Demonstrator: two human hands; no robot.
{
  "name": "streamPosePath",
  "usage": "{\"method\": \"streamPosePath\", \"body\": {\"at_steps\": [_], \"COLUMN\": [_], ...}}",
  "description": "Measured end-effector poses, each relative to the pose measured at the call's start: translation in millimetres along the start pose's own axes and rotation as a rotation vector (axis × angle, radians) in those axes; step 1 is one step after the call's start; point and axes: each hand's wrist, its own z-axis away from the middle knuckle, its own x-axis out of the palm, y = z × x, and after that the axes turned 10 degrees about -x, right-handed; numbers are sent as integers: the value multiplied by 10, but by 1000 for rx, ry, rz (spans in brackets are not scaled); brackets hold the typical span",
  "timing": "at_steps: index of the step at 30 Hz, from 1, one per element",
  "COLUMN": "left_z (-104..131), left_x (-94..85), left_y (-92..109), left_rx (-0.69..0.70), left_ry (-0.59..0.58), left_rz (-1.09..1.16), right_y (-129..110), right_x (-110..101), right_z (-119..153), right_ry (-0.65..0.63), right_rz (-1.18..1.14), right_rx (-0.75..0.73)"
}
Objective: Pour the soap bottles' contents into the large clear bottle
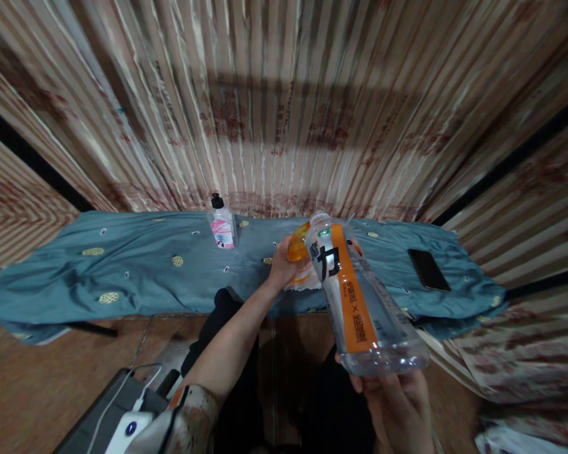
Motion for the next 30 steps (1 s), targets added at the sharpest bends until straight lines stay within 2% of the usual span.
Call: {"method": "streamPosePath", "body": {"at_steps": [9,25,30], "left_z": [10,-2,-5], "left_x": [4,7,11], "left_y": [-7,-7,-17], "left_rx": [1,20,14], "left_ry": [2,-3,5], "left_rz": [28,1,-14], "right_y": [34,26,18], "right_x": [-34,-72,-53], "right_z": [10,5,5], "right_ry": [41,-44,-19], "right_rz": [11,5,11], "right_rx": [27,23,5]}}
